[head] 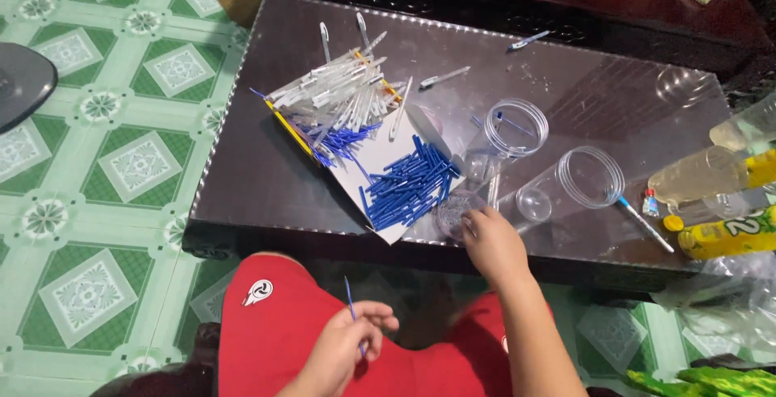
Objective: Assembling ballpoint pens by inserting ink refills into clear plastic barrels and placing them in a cup.
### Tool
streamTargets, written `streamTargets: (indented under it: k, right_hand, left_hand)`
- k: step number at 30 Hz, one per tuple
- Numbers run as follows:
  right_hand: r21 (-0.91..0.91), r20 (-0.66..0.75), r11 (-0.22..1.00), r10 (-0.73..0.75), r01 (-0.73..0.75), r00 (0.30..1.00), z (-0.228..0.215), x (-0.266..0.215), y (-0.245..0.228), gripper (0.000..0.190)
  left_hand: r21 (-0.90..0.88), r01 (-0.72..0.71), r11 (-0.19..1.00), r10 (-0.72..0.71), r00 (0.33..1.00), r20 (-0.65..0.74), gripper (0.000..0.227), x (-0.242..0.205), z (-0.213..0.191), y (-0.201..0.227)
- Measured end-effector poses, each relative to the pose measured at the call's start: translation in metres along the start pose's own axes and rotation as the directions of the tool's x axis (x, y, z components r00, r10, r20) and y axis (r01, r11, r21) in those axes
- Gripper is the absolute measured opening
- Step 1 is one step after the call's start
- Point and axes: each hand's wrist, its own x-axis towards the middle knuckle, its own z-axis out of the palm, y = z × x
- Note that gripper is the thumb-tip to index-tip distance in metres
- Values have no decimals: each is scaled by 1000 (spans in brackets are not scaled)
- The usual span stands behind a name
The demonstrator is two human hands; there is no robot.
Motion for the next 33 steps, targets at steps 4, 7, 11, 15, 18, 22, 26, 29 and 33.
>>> streamTargets:
  k: [4, 7, 11, 15, 18, 22, 26, 29, 33]
  right_hand:
    - [-69, -15, 994, -83, 81, 996, 8, 16, -3, 30]
    - [-53, -26, 995, -84, 82, 996, 14, 16, -5, 29]
    - [-69, -66, 994, -93, 89, 993, 18, 19, -7, 26]
    - [-86, -78, 994, -71, 64, 994, 26, 25, -1, 24]
    - [-25, -86, 998, -54, 52, 995, 21, 25, -2, 26]
    - [-19, -55, 1000, -2, 1, 998, 2, 18, -10, 22]
    - [170, 58, 980, 96, -105, 994, -16, 12, -21, 16]
    - [321, 62, 939, 114, -128, 992, -5, 19, -5, 26]
    - [320, 46, 940, 108, -117, 993, -9, 16, -5, 37]
  left_hand:
    - [-165, 78, 983, -65, 994, 88, 30, 14, -4, -26]
    - [-139, 174, 975, -159, 981, 114, 25, 5, 0, -19]
    - [-22, 40, 999, -39, 998, 48, 24, 14, -9, -13]
    - [28, -19, 999, 20, 1000, -21, 25, 17, -16, 1]
    - [78, 12, 997, -7, 998, -61, 26, 18, -13, 7]
    - [118, 30, 993, -23, 998, -56, 27, 14, -7, 14]
    - [138, 9, 990, -3, 999, -44, 27, 20, -12, 9]
    - [115, 5, 993, 0, 999, -38, 27, 27, -14, 7]
    - [114, 16, 993, -10, 999, -50, 28, 30, -13, 4]
